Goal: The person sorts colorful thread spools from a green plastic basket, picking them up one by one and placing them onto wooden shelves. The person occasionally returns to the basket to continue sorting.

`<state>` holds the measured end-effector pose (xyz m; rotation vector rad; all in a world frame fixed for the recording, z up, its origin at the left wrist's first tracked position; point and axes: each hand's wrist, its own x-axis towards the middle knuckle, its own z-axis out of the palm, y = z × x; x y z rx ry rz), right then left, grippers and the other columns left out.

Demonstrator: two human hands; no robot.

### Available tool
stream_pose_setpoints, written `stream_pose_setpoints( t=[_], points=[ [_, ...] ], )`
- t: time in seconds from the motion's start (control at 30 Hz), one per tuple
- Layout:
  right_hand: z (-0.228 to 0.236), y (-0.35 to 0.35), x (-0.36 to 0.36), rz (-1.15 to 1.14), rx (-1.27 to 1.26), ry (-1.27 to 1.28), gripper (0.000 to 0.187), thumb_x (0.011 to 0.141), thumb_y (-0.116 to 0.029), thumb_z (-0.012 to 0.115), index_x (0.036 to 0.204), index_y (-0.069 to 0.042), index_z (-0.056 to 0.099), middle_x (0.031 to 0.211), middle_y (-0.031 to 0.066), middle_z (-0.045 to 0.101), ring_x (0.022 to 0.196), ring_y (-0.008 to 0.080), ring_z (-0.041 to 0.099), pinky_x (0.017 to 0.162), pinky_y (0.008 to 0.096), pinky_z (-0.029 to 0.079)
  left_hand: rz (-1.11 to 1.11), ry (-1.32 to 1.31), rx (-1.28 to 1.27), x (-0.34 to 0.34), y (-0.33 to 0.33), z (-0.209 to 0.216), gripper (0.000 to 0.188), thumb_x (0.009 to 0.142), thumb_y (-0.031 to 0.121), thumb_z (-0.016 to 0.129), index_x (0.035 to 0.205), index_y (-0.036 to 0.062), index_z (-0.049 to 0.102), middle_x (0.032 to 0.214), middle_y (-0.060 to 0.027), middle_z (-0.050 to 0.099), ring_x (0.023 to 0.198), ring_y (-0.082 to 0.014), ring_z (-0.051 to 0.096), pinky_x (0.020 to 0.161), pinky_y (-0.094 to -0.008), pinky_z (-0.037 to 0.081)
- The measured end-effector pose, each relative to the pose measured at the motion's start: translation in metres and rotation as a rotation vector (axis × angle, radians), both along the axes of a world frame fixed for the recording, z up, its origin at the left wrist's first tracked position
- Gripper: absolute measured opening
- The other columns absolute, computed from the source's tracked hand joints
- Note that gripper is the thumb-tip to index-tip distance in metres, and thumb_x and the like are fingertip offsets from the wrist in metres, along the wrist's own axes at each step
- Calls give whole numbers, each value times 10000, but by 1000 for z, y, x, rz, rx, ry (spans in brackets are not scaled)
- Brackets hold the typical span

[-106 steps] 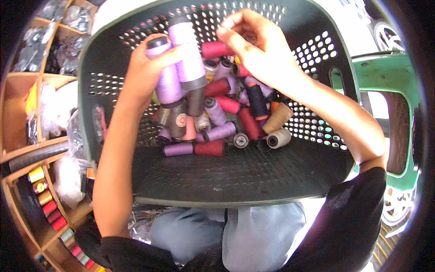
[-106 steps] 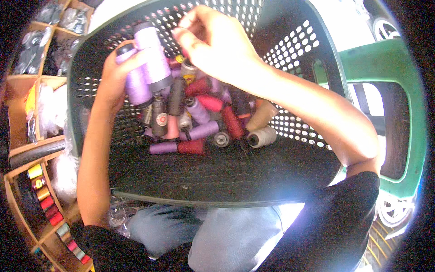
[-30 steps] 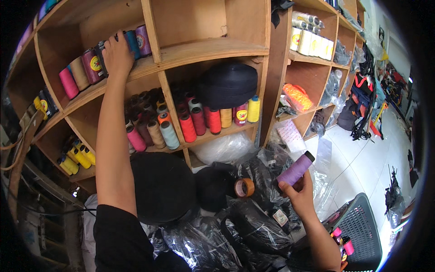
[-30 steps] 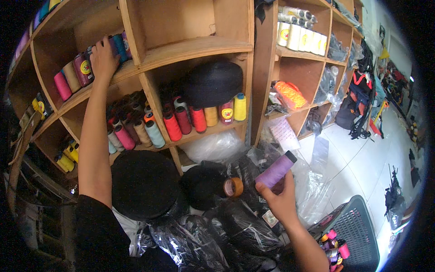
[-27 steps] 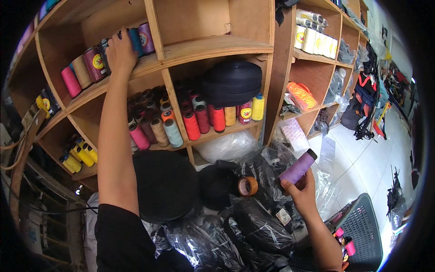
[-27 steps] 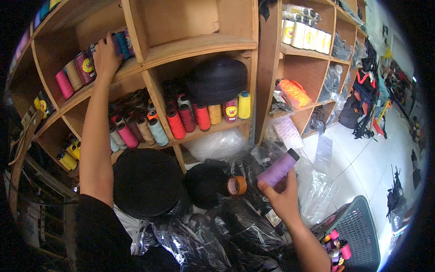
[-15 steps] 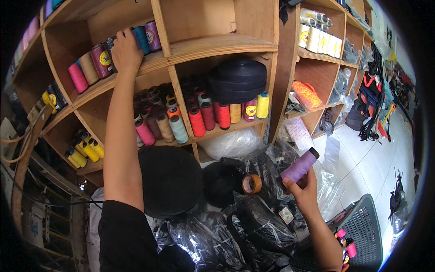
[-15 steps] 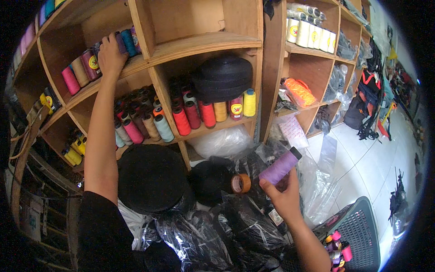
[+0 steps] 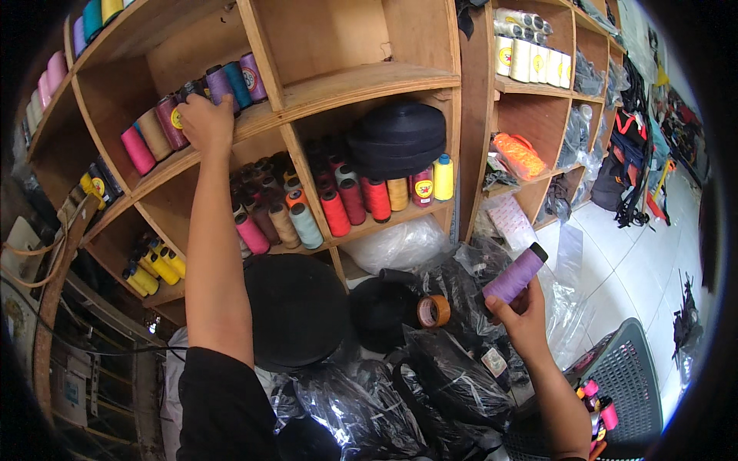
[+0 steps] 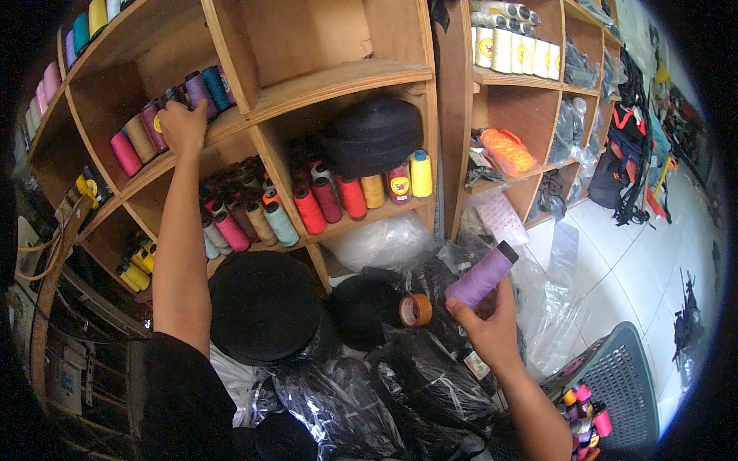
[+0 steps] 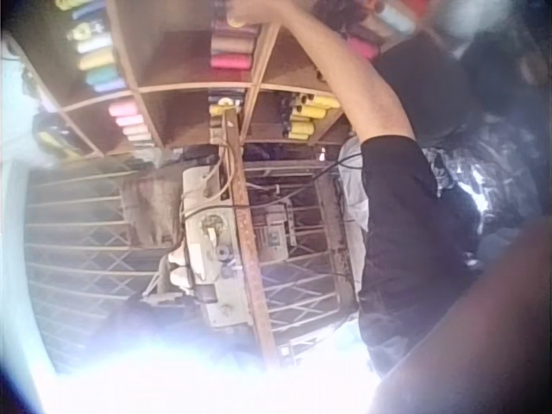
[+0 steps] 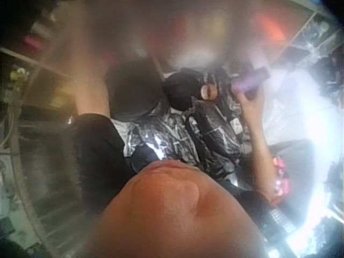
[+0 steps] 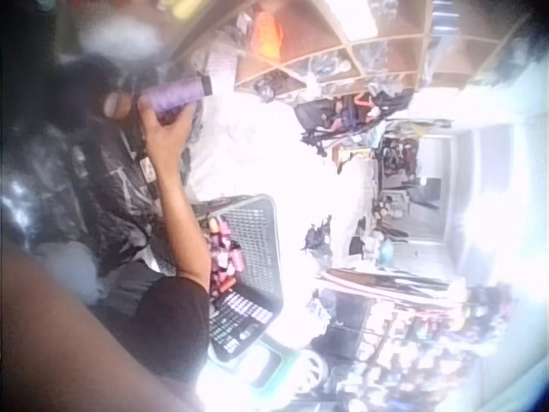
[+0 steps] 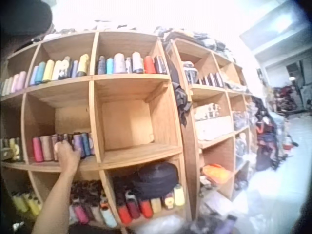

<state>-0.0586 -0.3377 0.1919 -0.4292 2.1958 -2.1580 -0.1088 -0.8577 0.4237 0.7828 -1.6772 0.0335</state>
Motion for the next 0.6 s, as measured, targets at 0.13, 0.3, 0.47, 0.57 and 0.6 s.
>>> stream_pose_setpoints(
  t=[0.13,0.3,0.47,0.57,0.6],
  points=[
    [-4,0,-2,10,-9,-8,678,857,-109,820,1404,-34,427,1158,86,639,1037,183,656,919,334,527,74,-153,29,-7,-2,0,536,828,417,817,1073,-50,723,1180,-296,631,1108,-441,634,939,-504,536],
    [-4,1,-1,6,13,-27,693,864,-119,822,1423,-34,421,1160,85,635,1042,180,651,921,332,523,134,-224,24,-4,4,3,518,835,431,816,1082,-18,741,1203,-289,633,1121,-432,636,943,-503,541],
    [-6,3,-2,-7,31,13,668,863,-107,818,1406,-31,436,1151,83,641,1031,180,658,916,331,527,144,-209,74,-8,-3,3,570,821,420,825,1118,-52,710,1224,-281,633,1142,-428,637,967,-493,544],
    [-5,4,-1,-15,17,4,658,860,-102,818,1396,-30,444,1141,81,646,1025,178,661,907,327,530,137,-184,70,-7,0,2,606,813,416,829,1137,-77,692,1219,-282,635,1143,-428,639,981,-488,545],
    [-4,4,0,-17,11,-5,656,859,-101,818,1394,-30,445,1137,81,647,1024,177,662,905,325,531,137,-182,61,-6,3,2,617,811,415,829,1143,-85,686,1215,-283,637,1141,-427,640,985,-487,545]
  ],
)
